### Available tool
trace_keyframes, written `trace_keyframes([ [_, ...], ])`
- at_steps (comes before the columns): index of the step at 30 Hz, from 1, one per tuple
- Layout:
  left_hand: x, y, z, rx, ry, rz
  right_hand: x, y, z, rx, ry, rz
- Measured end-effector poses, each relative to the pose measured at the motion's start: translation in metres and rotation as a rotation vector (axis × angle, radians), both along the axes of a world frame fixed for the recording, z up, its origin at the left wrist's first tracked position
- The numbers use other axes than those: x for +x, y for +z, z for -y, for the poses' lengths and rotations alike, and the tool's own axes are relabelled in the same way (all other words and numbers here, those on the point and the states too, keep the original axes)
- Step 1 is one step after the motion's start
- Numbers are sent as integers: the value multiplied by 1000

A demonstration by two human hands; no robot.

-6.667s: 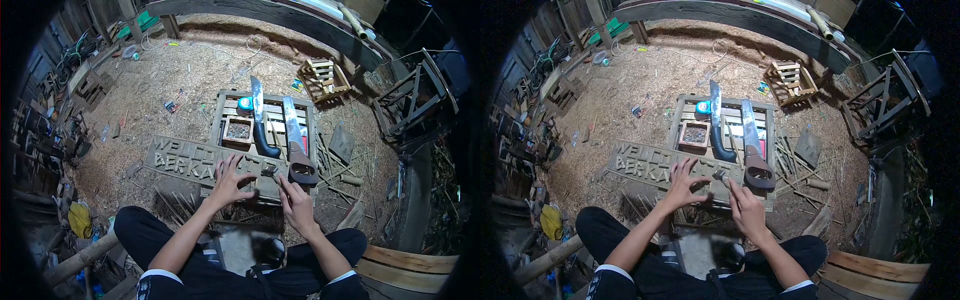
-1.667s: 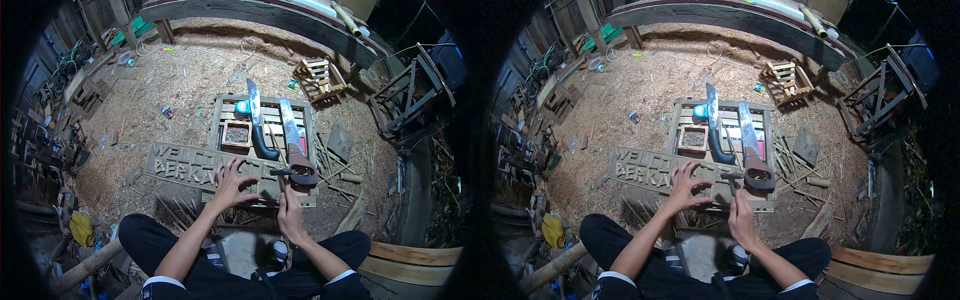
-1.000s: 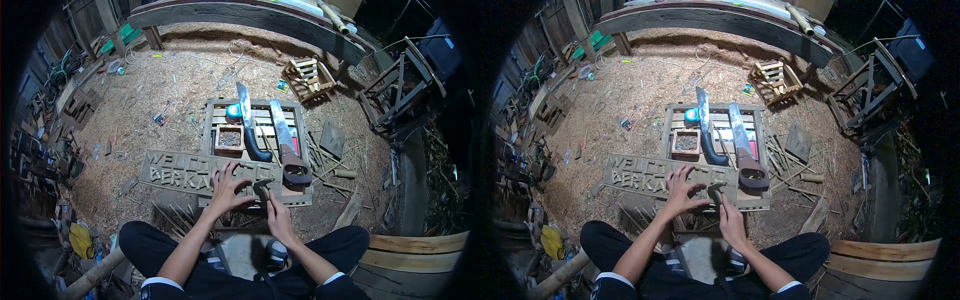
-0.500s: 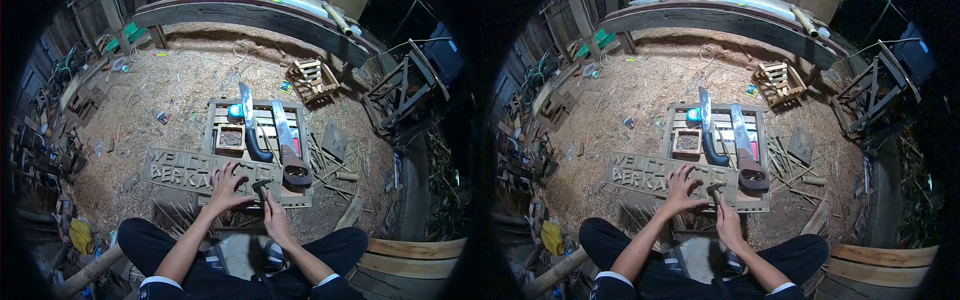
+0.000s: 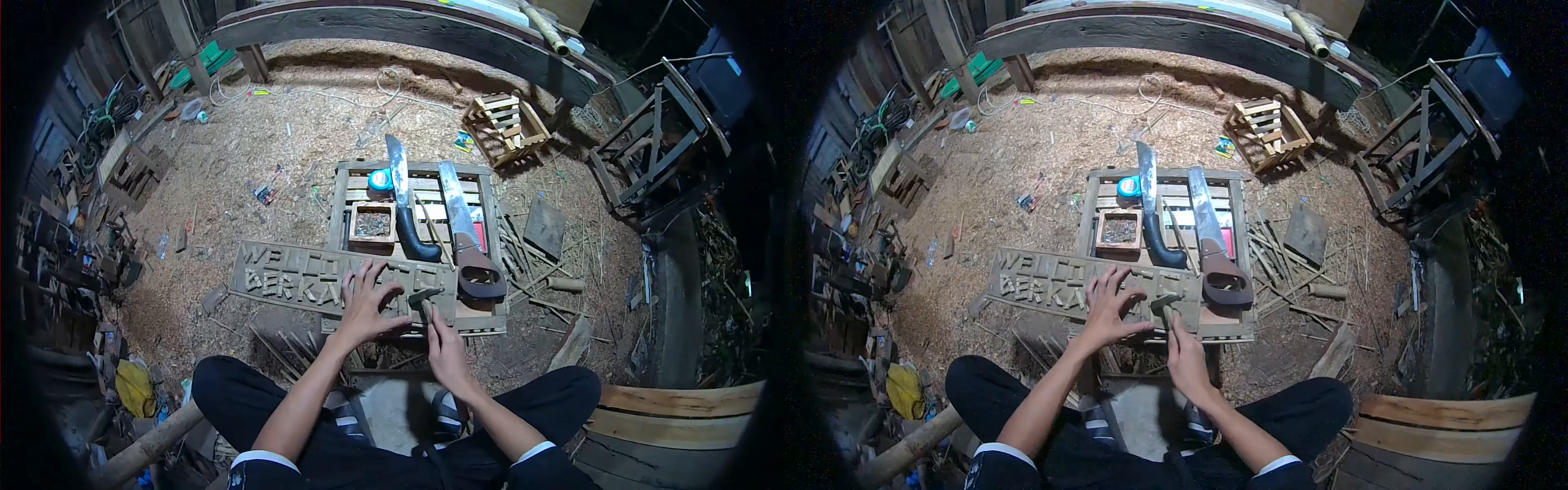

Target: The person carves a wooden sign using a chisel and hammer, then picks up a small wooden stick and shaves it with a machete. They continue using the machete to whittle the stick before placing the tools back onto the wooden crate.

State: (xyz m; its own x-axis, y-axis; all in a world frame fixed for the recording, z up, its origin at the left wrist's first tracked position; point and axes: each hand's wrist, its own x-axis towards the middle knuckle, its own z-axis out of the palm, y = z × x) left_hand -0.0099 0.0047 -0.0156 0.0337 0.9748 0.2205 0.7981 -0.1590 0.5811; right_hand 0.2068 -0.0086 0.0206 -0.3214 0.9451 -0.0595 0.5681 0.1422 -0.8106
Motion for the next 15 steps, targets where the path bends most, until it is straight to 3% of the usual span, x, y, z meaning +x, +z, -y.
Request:
trace_keyframes([
  [2, -2, -1, 1, -7, 6, 15, 3, 3, -5, 38, 35, -25],
  [4, -3, -2, 3, -26, 15, 28, -1, 27, -6, 171, -93, -127],
  [5, -3, -2, 3, -27, 15, 14, -3, 13, -5, 300, -180, -130],
  [6, -2, -4, 2, -26, 11, -1, -3, 13, -2, 299, -177, -125],
  [8, -1, -4, 2, -11, 8, -1, -3, 16, -2, -125, -2, 54],
  [12, -3, -2, 2, -29, 16, 13, 0, 25, -10, 182, -122, -87],
  [14, -2, -1, 3, -10, 12, -5, 4, -1, -5, 171, -234, -120],
  [15, -1, 0, 2, 1, 21, 6, 3, -4, -4, 86, -93, -45],
])
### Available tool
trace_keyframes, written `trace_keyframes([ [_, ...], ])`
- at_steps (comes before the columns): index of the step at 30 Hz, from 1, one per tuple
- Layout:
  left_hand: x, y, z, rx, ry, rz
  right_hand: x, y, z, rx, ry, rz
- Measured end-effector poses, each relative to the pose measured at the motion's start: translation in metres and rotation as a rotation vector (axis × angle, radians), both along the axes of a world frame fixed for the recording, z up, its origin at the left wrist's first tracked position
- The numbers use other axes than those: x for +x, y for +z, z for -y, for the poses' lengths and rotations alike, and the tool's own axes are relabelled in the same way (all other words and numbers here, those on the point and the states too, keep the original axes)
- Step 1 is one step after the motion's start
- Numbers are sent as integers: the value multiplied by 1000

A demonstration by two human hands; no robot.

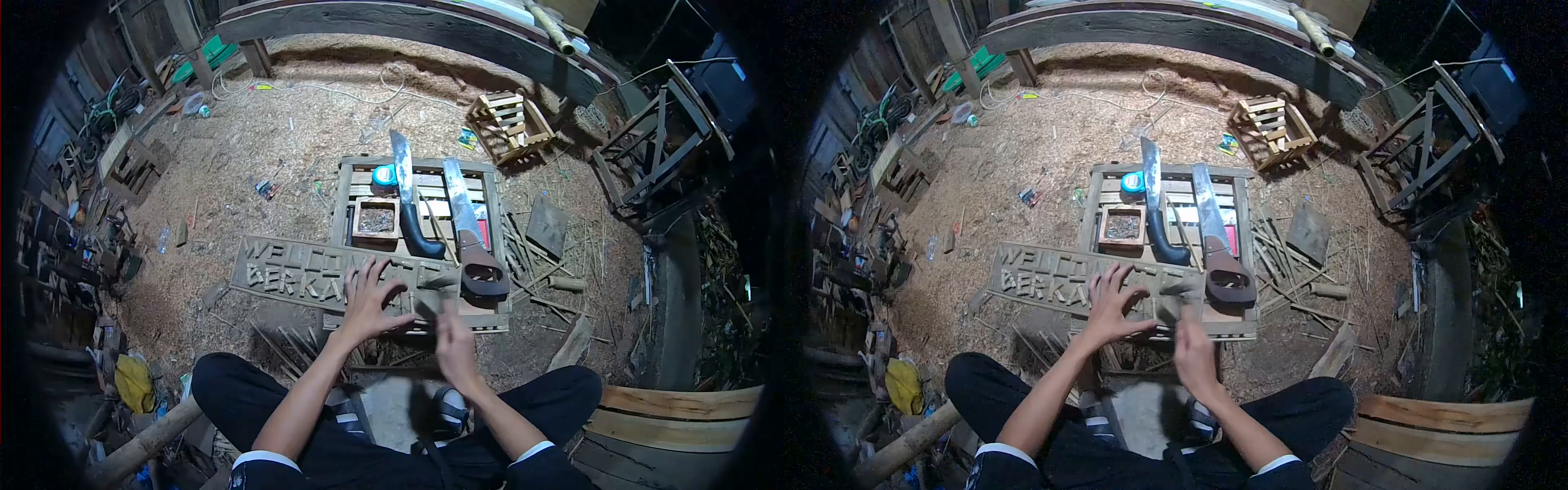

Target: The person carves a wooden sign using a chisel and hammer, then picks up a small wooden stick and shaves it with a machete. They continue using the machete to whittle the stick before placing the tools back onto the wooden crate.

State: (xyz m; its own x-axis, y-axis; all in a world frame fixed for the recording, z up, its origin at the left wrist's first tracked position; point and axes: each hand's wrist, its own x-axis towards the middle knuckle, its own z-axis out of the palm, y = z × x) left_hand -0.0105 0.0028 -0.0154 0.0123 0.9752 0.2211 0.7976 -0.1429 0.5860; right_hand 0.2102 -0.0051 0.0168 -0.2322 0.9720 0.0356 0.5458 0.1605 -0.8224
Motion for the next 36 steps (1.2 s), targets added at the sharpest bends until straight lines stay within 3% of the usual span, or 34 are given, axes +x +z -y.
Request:
trace_keyframes([
  [1, 3, 2, -1, 6, -7, 0, 1, -2, -1, -83, 135, 76],
  [5, 1, 4, 1, -18, 13, 5, -2, 34, -9, -12, 53, 8],
  [6, 1, 3, 1, -16, 9, -4, -1, 34, -8, 122, -3, -9],
  [9, 1, 4, 1, -11, -1, -21, 3, 28, -7, 102, -83, -70],
  [11, 1, 2, 2, 0, 1, -20, 3, 21, -7, 246, -42, -13],
  [13, 3, 3, 1, 5, 1, -14, 3, 17, -5, -28, 81, -9],
  [15, 3, 3, 2, 8, 11, -4, 3, 16, -4, -58, 125, 45],
  [21, 2, 5, 2, -8, -7, -25, 7, 28, 0, 272, 58, 72],
  [23, 1, 4, 0, -28, 40, 29, 8, 7, 6, 107, 211, 237],
  [25, 1, 3, -2, 4, 40, -4, 6, 26, -4, 11, 226, 316],
  [29, 2, -1, 0, -23, 36, -1, 11, 25, -4, 73, 252, 250],
  [36, 2, 1, 1, 7, 18, -31, 13, 32, -12, 98, 46, 77],
])
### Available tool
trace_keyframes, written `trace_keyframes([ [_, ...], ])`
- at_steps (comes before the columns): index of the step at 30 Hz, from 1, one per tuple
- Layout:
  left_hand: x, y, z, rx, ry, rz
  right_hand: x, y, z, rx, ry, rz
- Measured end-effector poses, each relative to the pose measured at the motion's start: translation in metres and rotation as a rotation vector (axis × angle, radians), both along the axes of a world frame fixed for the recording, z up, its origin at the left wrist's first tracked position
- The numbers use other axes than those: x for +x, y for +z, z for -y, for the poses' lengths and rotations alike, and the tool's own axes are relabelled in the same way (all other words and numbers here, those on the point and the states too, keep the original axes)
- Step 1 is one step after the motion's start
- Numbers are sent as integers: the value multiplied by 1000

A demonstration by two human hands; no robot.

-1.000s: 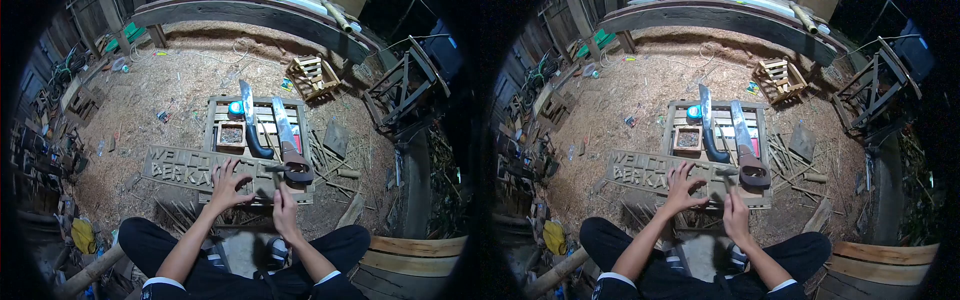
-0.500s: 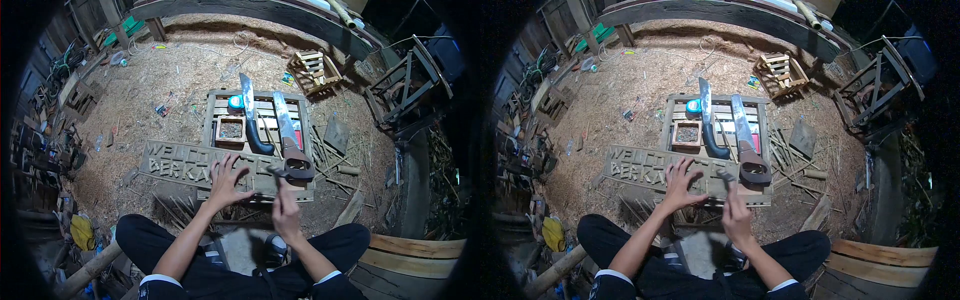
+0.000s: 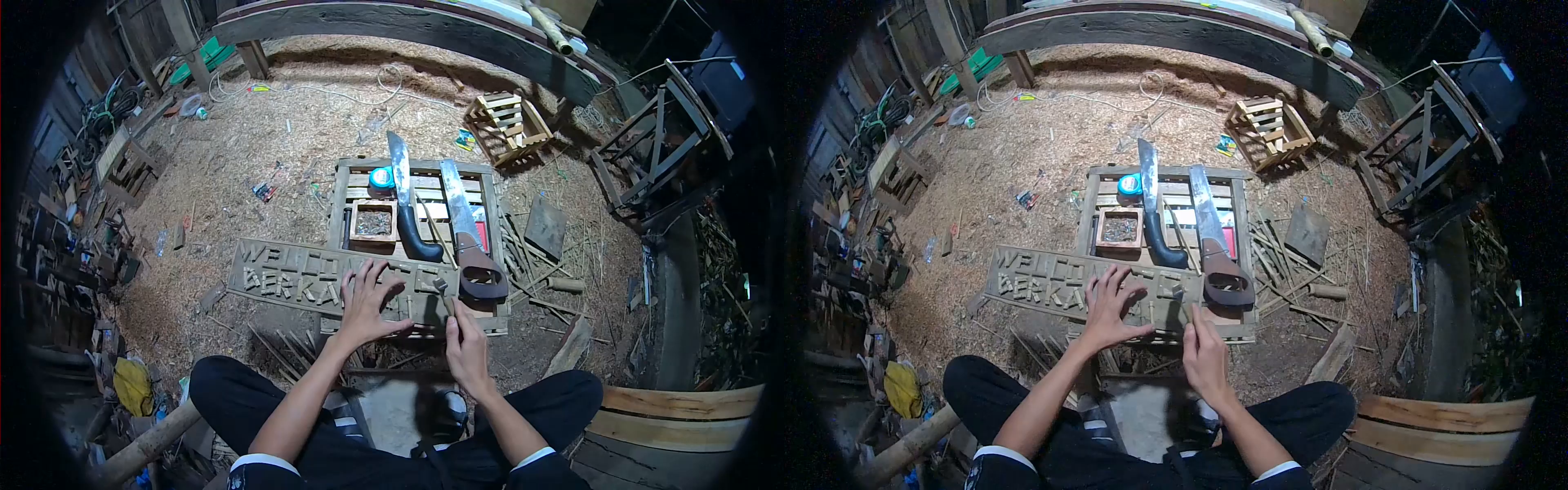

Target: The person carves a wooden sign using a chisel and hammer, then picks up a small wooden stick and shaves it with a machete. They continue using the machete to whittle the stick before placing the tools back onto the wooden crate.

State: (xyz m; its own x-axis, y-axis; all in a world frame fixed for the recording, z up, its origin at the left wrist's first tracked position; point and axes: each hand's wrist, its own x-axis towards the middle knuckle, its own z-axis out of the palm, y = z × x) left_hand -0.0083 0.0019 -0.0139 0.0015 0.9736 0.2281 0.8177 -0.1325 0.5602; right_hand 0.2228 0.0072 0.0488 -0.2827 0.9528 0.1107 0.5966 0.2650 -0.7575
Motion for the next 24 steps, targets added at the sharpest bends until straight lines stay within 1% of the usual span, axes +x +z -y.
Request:
trace_keyframes([
  [1, 0, 0, 0, 10, 0, 0, 2, -2, -3, 33, -21, -6],
  [2, 0, 0, 0, 11, -3, -1, 3, -3, -4, -29, -49, -23],
  [6, -1, -3, 0, 34, -18, -18, 5, -7, -4, -49, -70, -57],
  [9, -1, -2, 0, 36, -19, -21, 3, -8, 0, -59, -52, -63],
  [11, 0, -1, 1, 35, -19, -23, 1, -6, 4, -149, -8, -72],
  [12, 0, -1, 1, 31, -18, -24, -1, -10, 6, -95, 7, -91],
  [13, 0, -1, 1, 27, -16, -26, -2, -12, 8, -95, 6, -91],
  [15, -1, -1, 0, 19, -10, -7, -4, -11, 12, -303, -16, -145],
  [16, -1, -2, 0, 11, -3, 14, -6, -9, 12, -356, -17, -129],
  [17, -1, -3, 0, 10, -2, 16, -5, -15, 14, -357, -16, -127],
  [19, -2, -4, -1, -2, -1, -7, -12, -15, 16, -258, 23, -120],
  [20, -2, -5, -1, -4, 0, -7, -9, -11, 17, -337, 9, -95],
  [21, -2, -5, -1, 4, -4, -3, -11, -5, 18, -338, 11, -95],
  [23, -3, -5, -1, 11, -6, 1, -13, 1, 17, -313, -101, -195],
  [24, -3, -5, 0, 13, -11, 22, -12, -3, 15, -268, -101, -204],
])
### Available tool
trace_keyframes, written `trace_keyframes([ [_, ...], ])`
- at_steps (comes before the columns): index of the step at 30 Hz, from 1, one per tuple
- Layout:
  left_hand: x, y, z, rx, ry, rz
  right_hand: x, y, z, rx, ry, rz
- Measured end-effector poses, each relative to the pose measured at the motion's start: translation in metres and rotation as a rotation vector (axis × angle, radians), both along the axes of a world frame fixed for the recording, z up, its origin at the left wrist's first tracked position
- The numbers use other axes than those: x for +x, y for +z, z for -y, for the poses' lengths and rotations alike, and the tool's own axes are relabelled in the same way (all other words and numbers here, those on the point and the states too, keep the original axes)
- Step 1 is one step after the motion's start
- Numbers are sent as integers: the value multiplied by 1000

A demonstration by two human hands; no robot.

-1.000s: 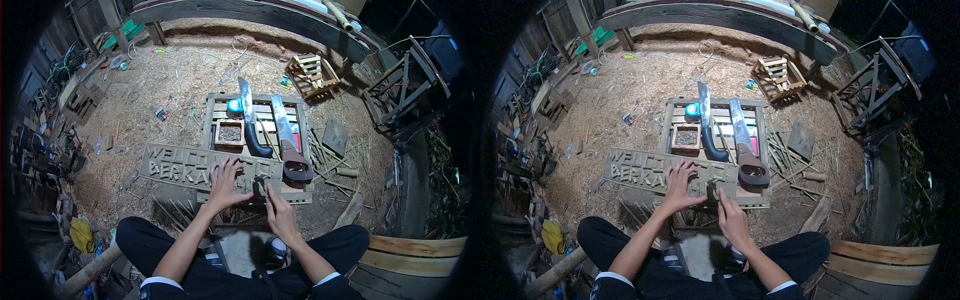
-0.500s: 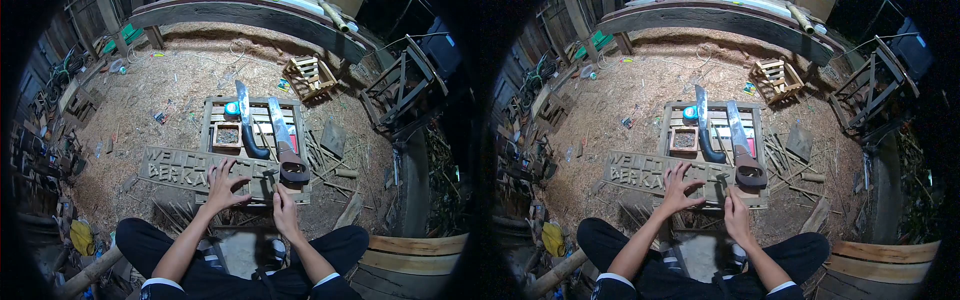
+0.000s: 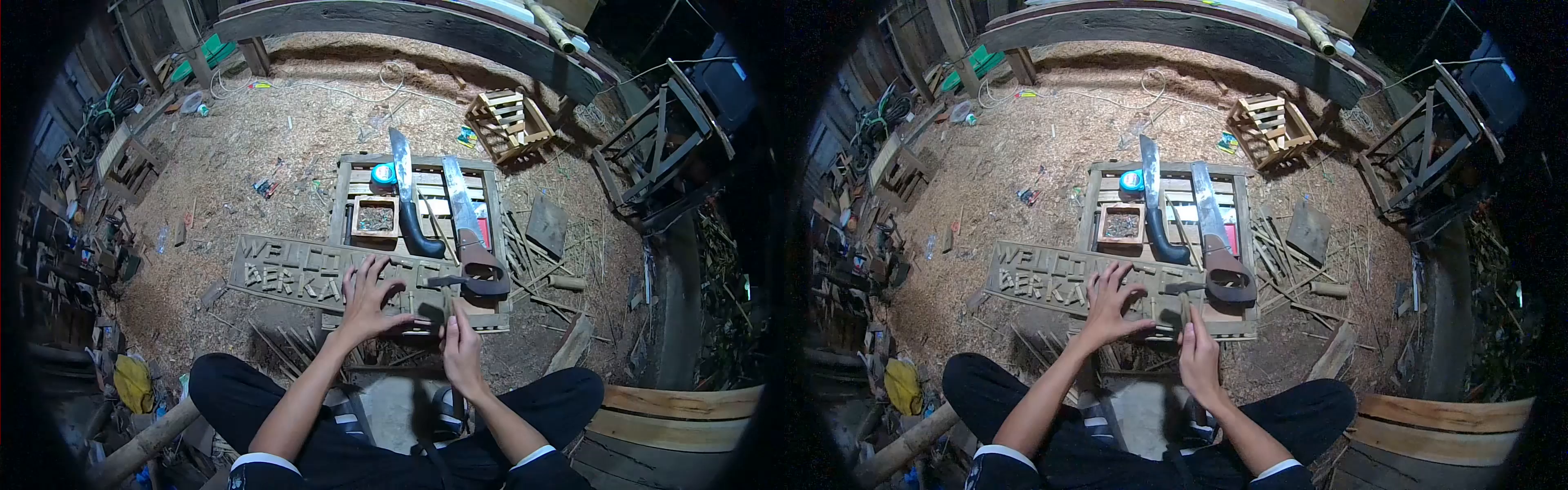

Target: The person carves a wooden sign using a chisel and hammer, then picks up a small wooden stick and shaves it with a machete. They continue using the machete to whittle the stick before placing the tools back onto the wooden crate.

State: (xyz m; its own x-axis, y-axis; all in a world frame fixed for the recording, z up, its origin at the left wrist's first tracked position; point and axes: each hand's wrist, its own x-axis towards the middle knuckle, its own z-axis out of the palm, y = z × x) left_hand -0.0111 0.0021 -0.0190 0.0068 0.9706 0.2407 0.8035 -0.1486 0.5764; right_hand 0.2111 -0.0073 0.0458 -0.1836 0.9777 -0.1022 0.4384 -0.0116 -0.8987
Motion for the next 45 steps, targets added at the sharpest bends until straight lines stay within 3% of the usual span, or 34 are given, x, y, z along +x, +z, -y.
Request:
trace_keyframes([
  [7, -1, 3, 1, 1, -23, -8, 5, -21, 1, 20, 124, 61],
  [11, -1, 4, 3, -23, -24, -3, -2, -15, 6, -12, -89, 9],
  [13, 0, 0, 1, -17, -3, 10, -3, -37, 8, 246, 113, 96],
  [15, 0, 0, 0, -10, -9, 11, 0, -40, 3, 324, 123, 103],
  [17, 0, 2, 1, -23, -17, -6, 3, -28, 0, 21, 110, 76],
  [19, 1, 1, 0, -22, -20, 2, 2, -21, 4, 27, 85, 78],
  [21, -3, 1, 3, -22, -9, 8, -3, -13, 7, -73, -156, -92],
  [22, -3, 0, 3, -16, -11, 8, -3, -27, 11, 16, -132, 18],
  [23, -1, 1, 1, -5, -19, 7, -2, -41, 11, 196, 85, 170],
  [25, 0, 1, 0, -11, -15, 11, -7, -45, 5, 433, 126, 119],
  [26, -1, 0, 0, -9, -12, 0, -3, -45, 5, 436, 125, 117],
  [28, 1, -1, 1, -13, -14, -7, -1, -20, 7, 64, 101, 86],
  [29, 1, -1, 1, -3, -17, -9, -1, -15, 8, 59, 100, 84],
  [31, -3, -1, 2, 3, -6, -13, -2, -11, 8, -186, -165, -112],
  [33, -1, 1, 2, 9, -20, -10, -5, -26, 10, -122, -192, -141],
  [35, 0, 1, 1, 21, -25, -12, -6, -59, 10, 380, 81, 118],
  [37, -1, 2, 1, -1, -17, -15, -1, -49, -2, 419, 104, 100],
  [39, 0, 0, 0, 9, -19, -16, 4, -20, 0, -21, 58, 57],
  [43, -1, -1, 2, 8, -20, -8, -5, -16, 5, -161, -220, -126],
  [44, 0, 0, 3, 9, -19, -4, 0, -52, 5, 165, 4, 63],
  [45, 0, 0, 2, 9, -13, -1, -10, -43, 10, 223, 79, 75],
])
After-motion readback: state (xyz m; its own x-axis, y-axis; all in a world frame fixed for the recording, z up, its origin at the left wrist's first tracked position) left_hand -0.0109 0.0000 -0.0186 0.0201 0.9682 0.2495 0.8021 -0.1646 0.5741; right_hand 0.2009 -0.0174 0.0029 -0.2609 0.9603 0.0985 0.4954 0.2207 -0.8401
